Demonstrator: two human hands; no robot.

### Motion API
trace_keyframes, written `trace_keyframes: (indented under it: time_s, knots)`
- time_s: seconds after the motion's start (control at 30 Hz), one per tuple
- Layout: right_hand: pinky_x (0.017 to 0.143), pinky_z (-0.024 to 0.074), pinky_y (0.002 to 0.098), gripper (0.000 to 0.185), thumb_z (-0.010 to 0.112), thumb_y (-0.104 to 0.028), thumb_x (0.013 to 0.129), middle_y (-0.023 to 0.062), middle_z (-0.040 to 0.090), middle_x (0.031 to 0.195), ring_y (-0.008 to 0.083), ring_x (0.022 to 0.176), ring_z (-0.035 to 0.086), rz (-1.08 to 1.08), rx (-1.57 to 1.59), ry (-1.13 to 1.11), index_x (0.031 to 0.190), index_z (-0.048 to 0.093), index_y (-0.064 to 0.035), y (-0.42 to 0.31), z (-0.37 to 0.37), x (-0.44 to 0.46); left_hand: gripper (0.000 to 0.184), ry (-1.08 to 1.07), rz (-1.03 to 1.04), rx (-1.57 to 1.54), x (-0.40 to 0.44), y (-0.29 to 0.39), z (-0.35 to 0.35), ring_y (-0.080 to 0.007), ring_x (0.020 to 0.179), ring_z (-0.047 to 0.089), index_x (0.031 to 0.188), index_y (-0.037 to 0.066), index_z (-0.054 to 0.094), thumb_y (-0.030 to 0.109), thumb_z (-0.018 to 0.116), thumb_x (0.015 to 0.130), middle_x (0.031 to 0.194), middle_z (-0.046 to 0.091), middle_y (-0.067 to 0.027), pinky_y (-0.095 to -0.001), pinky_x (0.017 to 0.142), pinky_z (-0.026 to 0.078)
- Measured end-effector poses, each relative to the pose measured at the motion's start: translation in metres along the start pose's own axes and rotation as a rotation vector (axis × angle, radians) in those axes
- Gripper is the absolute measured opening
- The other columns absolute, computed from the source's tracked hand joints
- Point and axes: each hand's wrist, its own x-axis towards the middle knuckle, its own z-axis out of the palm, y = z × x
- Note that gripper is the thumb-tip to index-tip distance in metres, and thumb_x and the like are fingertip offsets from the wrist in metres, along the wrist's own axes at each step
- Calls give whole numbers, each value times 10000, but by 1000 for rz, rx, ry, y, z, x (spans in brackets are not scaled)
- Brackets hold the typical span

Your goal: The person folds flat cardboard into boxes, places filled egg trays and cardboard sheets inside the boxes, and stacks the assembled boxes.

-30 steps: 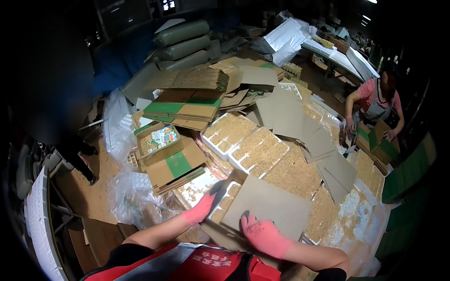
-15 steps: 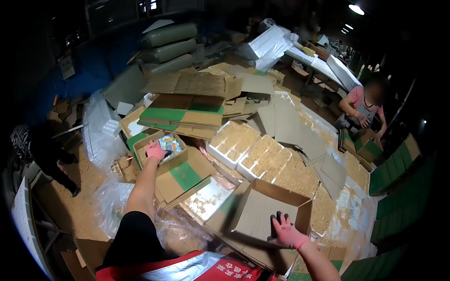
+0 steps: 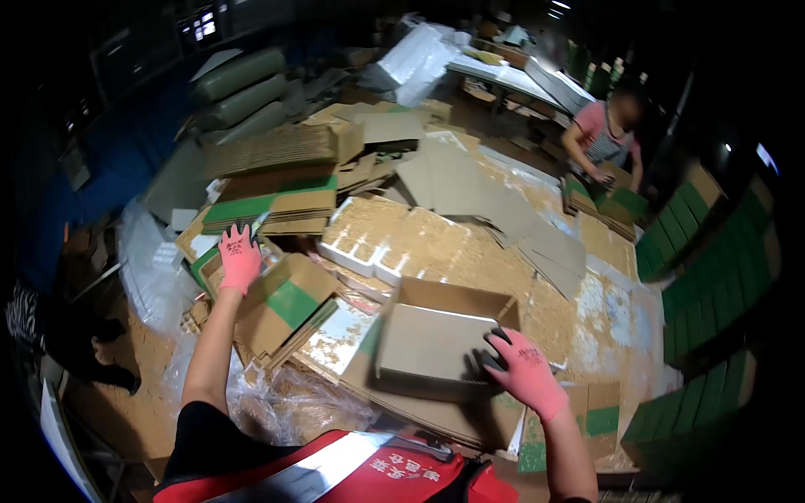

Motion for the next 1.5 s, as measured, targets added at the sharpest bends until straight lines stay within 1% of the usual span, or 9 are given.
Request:
trace_keyframes:
  time_s: [0.07,0.23,0.33,0.5,0.6,0.83,1.13,1.33,1.5]
  knots:
    - [981,450,399,439,720,-226,814,141,561,1263,323,1166,542,35,8,104,1204,582,-78,10,0,-8,318,233,394,-415,-32,94,-32,-364,1078,544,1159,38,590,65,547,845,1208,563,-202,-462,936,439]
    - [982,453,388,409,700,-212,835,141,580,1243,327,1162,548,31,171,240,1202,588,-71,40,-11,-17,332,-470,1282,-149,-143,267,-61,-262,1131,550,1188,97,585,131,487,872,1095,603,-102,-330,943,424]
    - [963,465,365,385,681,-179,846,142,594,1210,332,1131,565,88,224,313,1201,588,-62,62,-19,-34,461,-328,1180,-341,-128,240,-81,-290,1219,526,1296,70,535,101,585,839,1249,570,-169,-365,1024,406]
    - [951,461,294,532,607,-215,934,111,589,1262,161,1091,586,572,1454,-14,1377,445,30,143,53,-44,694,-891,3,-1385,-130,155,-35,-216,1251,480,1442,-22,366,112,690,843,1364,503,-161,-330,1041,414]
    - [1061,369,351,676,603,-448,890,184,528,1350,286,1265,478,480,374,-230,1397,445,-29,120,119,-20,636,-1146,131,-1221,-179,195,-33,-178,1139,550,1366,-40,438,219,708,851,1247,580,-149,-317,962,464]
    - [1074,357,374,988,727,-518,757,283,500,1316,336,1273,458,552,758,122,1425,300,72,69,123,-27,475,-1451,-594,-1959,-206,188,30,-280,1103,608,1347,51,488,321,536,958,1196,623,-106,-417,944,506]
    - [984,432,333,652,605,-445,905,159,553,1326,214,1146,551,494,1202,615,1376,470,-14,119,-120,-185,544,-1890,16,-2024,-196,391,-124,-290,1213,506,1390,69,445,413,476,970,1334,526,-109,-447,1043,413]
    - [1086,337,478,726,671,-405,828,282,401,1380,426,1299,387,1066,-712,1454,1378,393,-20,242,-282,-444,570,-2043,412,-1991,-225,566,-231,-290,1270,453,1411,85,425,437,479,965,1403,473,-108,-462,1077,378]
    - [960,432,408,650,612,-459,889,189,548,1250,299,1141,528,923,-472,1992,1334,441,-16,358,-389,-654,475,-2191,546,-2096,-274,779,-378,-283,1240,483,1358,95,479,386,470,983,1353,516,-96,-467,1067,396]
